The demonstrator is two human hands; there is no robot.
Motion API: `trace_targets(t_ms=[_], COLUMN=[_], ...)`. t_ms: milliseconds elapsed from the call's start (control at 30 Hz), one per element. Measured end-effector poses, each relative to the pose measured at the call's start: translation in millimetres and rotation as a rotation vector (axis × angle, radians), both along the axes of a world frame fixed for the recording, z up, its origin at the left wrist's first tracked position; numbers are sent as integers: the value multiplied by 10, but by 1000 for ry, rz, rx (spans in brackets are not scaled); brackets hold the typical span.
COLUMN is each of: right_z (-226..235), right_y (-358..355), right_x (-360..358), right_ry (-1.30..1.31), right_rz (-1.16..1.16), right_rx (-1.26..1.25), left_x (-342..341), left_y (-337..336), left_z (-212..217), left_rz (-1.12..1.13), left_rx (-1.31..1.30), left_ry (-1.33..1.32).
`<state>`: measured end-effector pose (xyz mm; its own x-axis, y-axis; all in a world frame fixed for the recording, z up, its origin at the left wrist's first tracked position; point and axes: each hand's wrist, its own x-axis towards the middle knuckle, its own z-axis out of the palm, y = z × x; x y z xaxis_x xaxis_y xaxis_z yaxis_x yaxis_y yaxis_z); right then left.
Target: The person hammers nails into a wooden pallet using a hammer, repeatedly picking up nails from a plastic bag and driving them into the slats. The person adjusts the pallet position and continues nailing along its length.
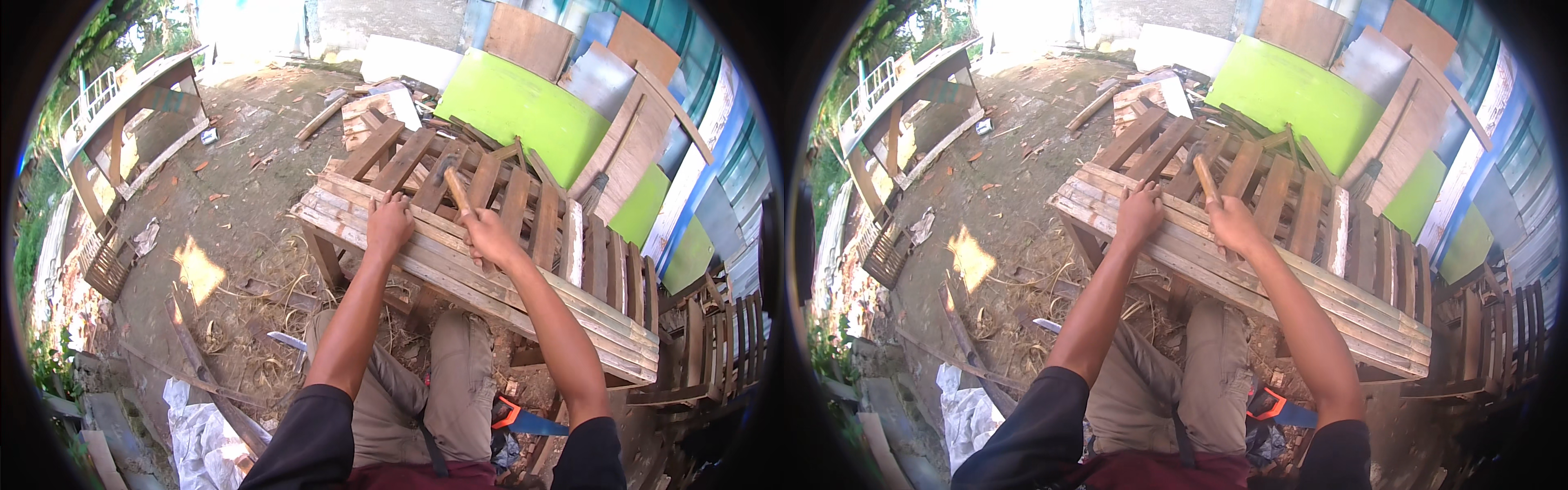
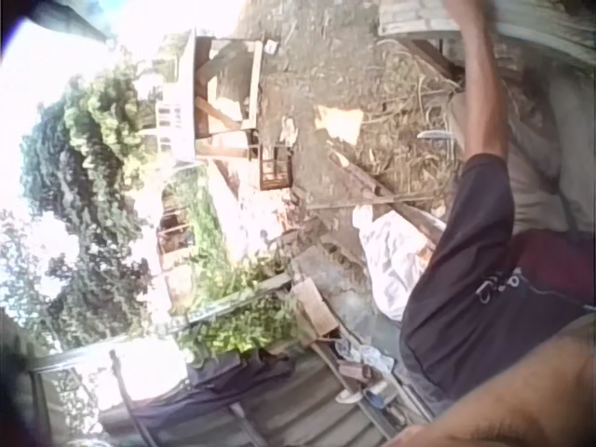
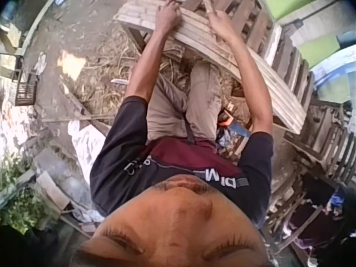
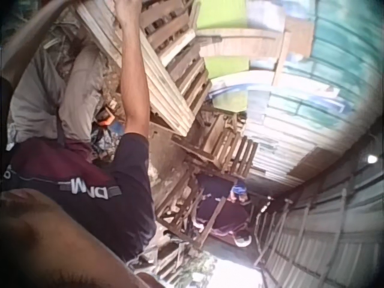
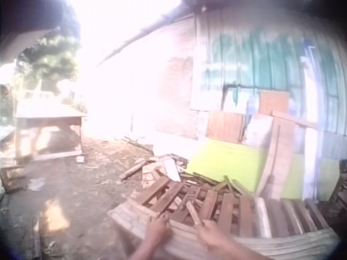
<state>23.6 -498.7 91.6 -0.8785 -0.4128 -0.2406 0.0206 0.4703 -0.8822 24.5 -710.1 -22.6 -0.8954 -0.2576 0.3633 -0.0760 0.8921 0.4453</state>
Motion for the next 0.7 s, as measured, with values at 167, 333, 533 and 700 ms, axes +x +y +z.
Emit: trace_targets(t_ms=[167,333,533,700], right_z=[-57,65,-75,4], right_y=[20,-18,-65,53], right_x=[110,225,233,283], right_ry=[134,-68,216,-166], right_rz=[-36,12,-108,-22], right_rx=[-221,-66,-266,-67], left_x=[-17,1,-36,1], left_y=[54,0,23,-4], left_z=[-21,0,-30,10], left_rz=[-17,-13,-14,-5], left_rx=[18,82,53,50], left_ry=[14,-36,20,30])
